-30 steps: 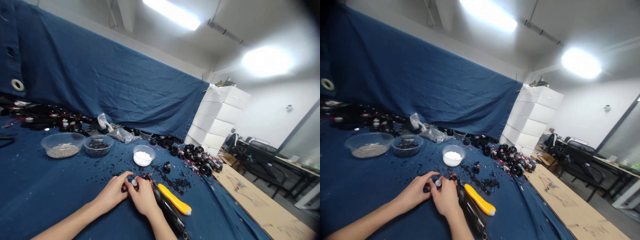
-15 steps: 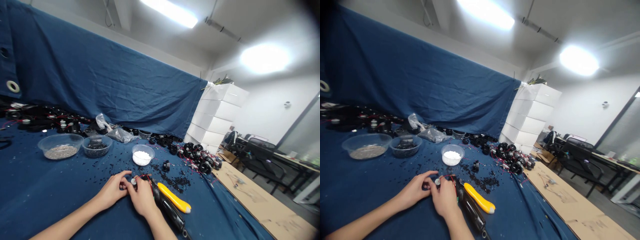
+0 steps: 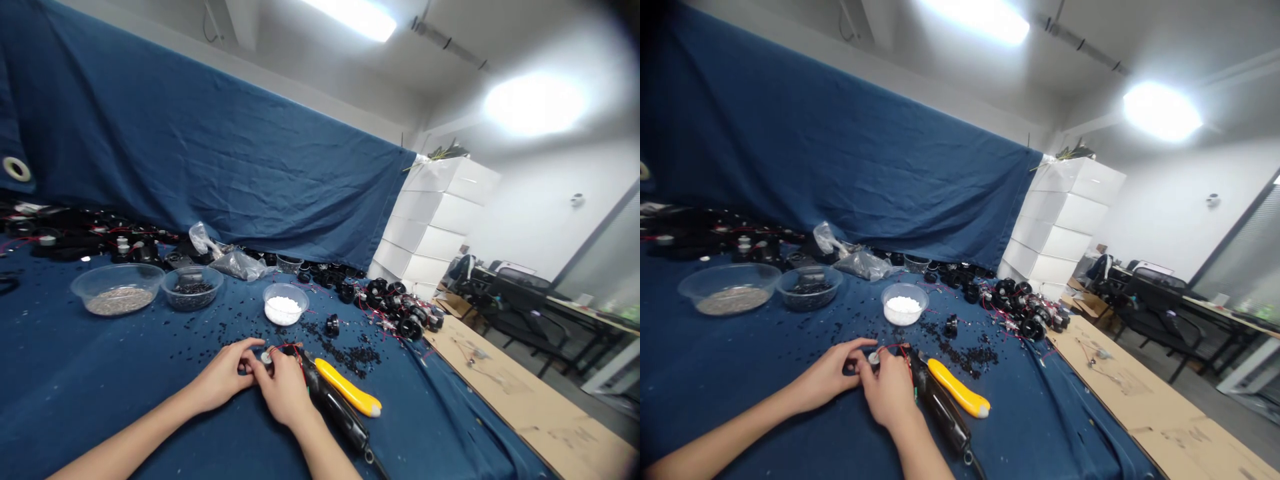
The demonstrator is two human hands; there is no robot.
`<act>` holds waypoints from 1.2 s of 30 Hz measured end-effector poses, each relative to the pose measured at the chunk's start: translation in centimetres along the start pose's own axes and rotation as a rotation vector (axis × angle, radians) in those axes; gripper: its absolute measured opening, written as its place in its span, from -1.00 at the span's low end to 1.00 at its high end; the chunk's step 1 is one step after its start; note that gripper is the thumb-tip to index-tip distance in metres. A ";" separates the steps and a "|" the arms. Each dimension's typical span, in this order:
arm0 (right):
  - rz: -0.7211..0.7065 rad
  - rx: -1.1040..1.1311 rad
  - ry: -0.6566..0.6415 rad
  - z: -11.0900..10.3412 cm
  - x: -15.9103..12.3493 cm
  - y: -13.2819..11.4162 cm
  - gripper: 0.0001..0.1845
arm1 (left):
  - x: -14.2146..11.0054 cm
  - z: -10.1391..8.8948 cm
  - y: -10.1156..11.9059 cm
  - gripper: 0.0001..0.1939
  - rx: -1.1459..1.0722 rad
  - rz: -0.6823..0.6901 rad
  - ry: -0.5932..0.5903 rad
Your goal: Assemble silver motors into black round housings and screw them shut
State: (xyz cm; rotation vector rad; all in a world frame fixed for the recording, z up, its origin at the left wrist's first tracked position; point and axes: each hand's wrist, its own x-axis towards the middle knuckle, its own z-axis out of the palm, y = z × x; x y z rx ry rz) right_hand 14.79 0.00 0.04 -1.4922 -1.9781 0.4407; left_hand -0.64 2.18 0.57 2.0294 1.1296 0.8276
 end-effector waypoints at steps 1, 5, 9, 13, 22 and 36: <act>0.005 -0.012 0.003 0.0 0.0 0.0 -0.73 | 0.0 0.0 -0.1 -0.46 0.000 -0.004 -0.002; 0.020 -0.046 0.013 0.1 -0.1 -0.1 -0.71 | 0.2 -0.1 -0.1 -0.47 -0.014 -0.018 -0.014; 0.038 -0.106 0.016 0.1 -0.1 -0.3 -0.66 | 0.3 -0.2 0.0 -0.49 -0.015 -0.028 -0.025; 0.046 -0.205 -0.014 0.1 -0.2 -0.6 -0.57 | 0.2 -0.3 0.0 -0.50 -0.024 -0.034 -0.026; 0.035 -0.249 -0.073 0.1 -0.1 -1.0 -0.56 | 0.1 -0.4 -0.1 -0.53 -0.088 -0.040 -0.024; 0.053 -0.227 -0.055 0.6 -0.3 -0.9 -0.53 | 0.4 -0.3 -0.5 -0.78 -0.156 -0.043 -0.058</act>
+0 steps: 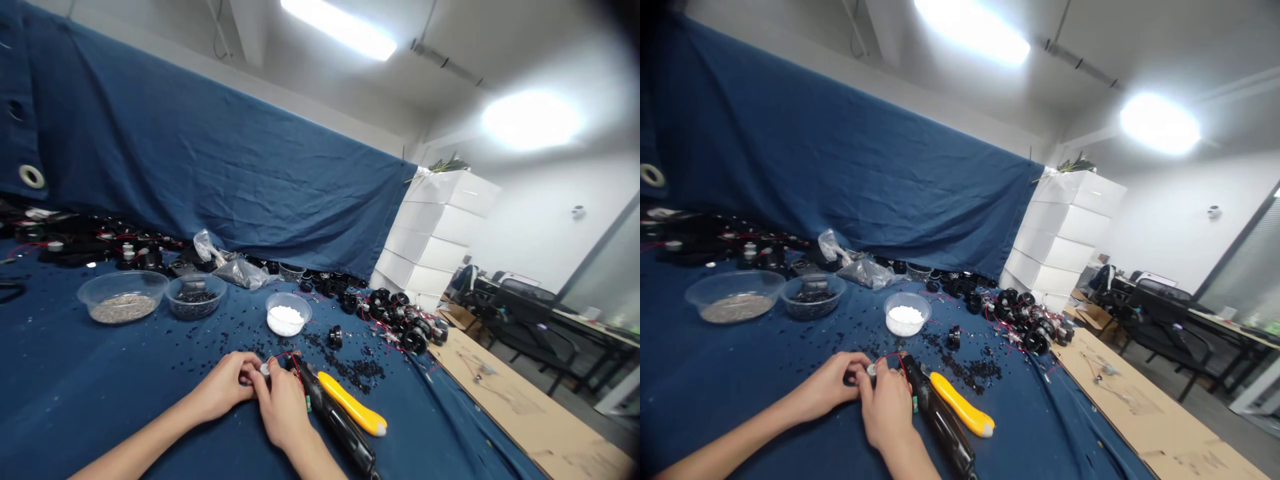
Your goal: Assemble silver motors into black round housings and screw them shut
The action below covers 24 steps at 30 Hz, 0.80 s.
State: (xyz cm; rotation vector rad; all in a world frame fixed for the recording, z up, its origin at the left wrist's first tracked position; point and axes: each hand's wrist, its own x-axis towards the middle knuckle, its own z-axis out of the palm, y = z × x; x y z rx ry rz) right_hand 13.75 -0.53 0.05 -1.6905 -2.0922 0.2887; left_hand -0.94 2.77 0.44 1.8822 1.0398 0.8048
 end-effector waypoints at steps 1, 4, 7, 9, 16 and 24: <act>-0.001 0.007 0.007 0.1 0.0 0.0 -0.54 | 0.0 0.0 0.0 -0.78 -0.010 -0.004 -0.003; -0.029 0.033 0.037 0.1 -0.1 0.0 -0.58 | 0.0 -0.2 0.0 -0.78 -0.034 -0.014 -0.021; -0.054 0.054 0.065 0.3 -0.2 0.0 -0.63 | 0.0 -0.3 0.0 -0.78 -0.045 -0.012 -0.027; -0.050 0.063 0.076 0.4 -0.2 0.1 -0.65 | 0.0 -0.3 0.0 -0.79 -0.052 -0.010 -0.023; -0.025 0.079 0.065 0.6 0.0 0.1 -0.66 | 0.0 -0.4 -0.2 -0.80 -0.084 -0.018 -0.031; -0.015 0.053 0.058 0.2 0.0 0.0 -0.64 | 0.2 -0.3 -0.4 -0.82 -0.063 -0.017 -0.044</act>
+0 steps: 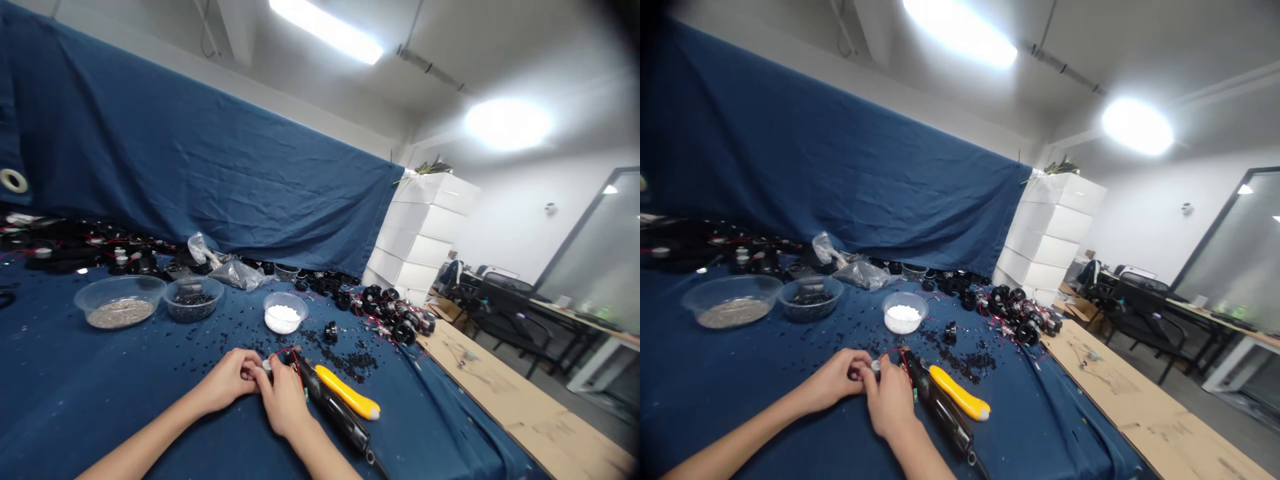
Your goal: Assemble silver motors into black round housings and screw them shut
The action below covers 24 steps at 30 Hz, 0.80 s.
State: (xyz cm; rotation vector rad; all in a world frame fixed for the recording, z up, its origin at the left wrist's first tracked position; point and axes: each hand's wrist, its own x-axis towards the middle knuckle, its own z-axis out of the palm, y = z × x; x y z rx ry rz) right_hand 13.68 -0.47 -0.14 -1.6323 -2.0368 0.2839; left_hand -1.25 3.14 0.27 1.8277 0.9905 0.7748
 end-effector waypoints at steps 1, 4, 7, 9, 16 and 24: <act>0.000 -0.002 0.000 -0.1 0.0 0.0 -0.64 | 0.0 0.0 -0.1 -0.82 0.004 0.004 -0.003; 0.009 -0.008 0.003 -0.2 0.0 -0.1 -0.63 | 0.3 -0.1 -0.4 -0.82 0.000 0.014 -0.019; 0.008 -0.017 0.004 -0.2 -0.1 -0.2 -0.59 | 0.5 -0.3 -0.6 -0.81 -0.015 0.025 -0.032; 0.004 -0.023 0.007 -0.1 -0.3 -0.2 -0.57 | 0.5 -0.3 -0.6 -0.81 -0.022 0.031 -0.035; -0.002 -0.022 0.046 0.3 -0.6 -0.3 -0.63 | 0.3 -0.2 -0.4 -0.82 0.001 0.061 -0.044; -0.026 -0.002 0.059 -0.3 -0.4 -0.3 -0.66 | 0.7 -0.3 -0.5 -0.81 -0.007 0.069 -0.058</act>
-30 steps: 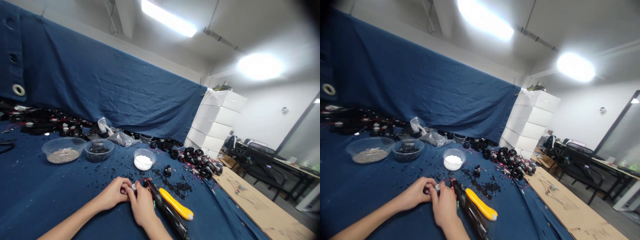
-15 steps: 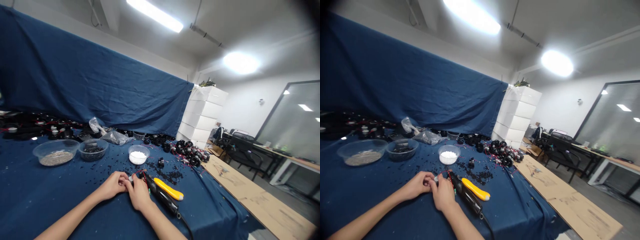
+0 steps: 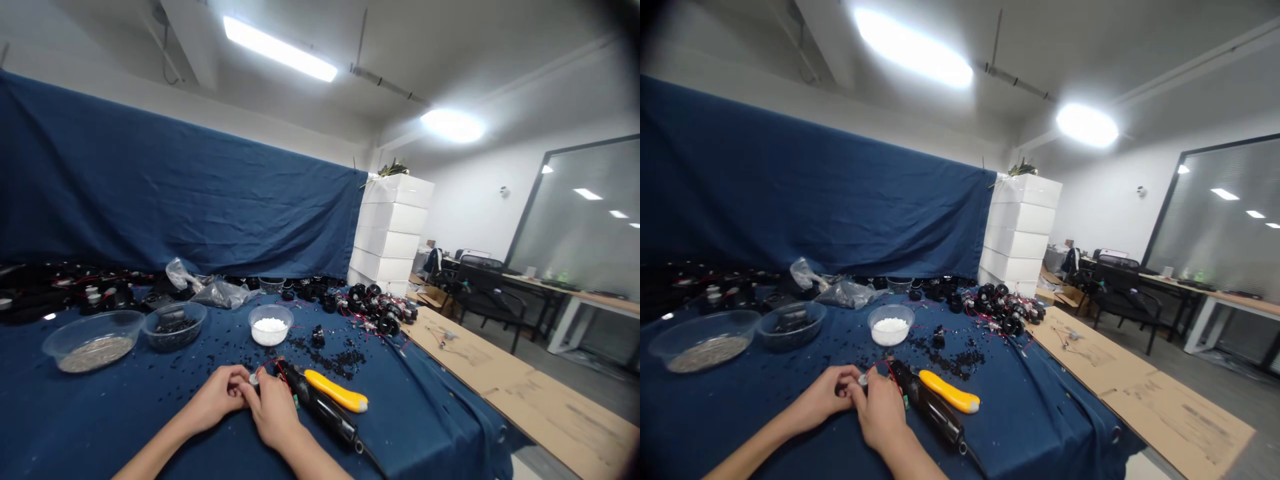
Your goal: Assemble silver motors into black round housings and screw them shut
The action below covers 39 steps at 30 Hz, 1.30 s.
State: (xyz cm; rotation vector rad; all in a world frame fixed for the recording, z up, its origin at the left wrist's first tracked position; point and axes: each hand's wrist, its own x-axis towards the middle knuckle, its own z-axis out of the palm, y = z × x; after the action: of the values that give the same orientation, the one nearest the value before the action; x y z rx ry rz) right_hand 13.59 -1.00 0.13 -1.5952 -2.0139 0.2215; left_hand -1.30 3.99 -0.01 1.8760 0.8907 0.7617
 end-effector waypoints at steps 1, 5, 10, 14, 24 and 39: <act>-0.002 -0.003 0.001 0.0 0.0 0.0 -0.66 | -0.1 0.0 0.0 -0.81 -0.003 -0.002 -0.001; -0.002 -0.027 0.003 0.0 0.1 0.0 -0.63 | -0.3 0.0 0.2 -0.79 -0.008 -0.009 0.010; 0.018 -0.063 0.005 0.2 0.1 -0.3 -0.59 | -0.2 -0.1 0.3 -0.79 0.011 -0.018 0.021; -0.009 -0.067 -0.002 0.0 0.1 -0.3 -0.61 | -0.1 -0.3 0.2 -0.79 0.048 -0.019 0.021; 0.024 -0.077 0.035 -0.2 -0.5 -0.2 -0.65 | -0.7 0.7 0.5 -0.64 0.303 0.074 0.084; 0.042 -0.108 0.000 -0.3 -0.7 0.0 -0.59 | -0.5 1.2 0.5 -0.74 0.237 0.023 0.096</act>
State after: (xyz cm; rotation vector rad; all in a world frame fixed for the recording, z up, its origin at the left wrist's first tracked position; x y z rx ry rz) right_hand 13.86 -1.67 0.13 -1.7044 -2.0245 0.1302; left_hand -0.46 2.89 -0.11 2.0735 1.0601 0.7934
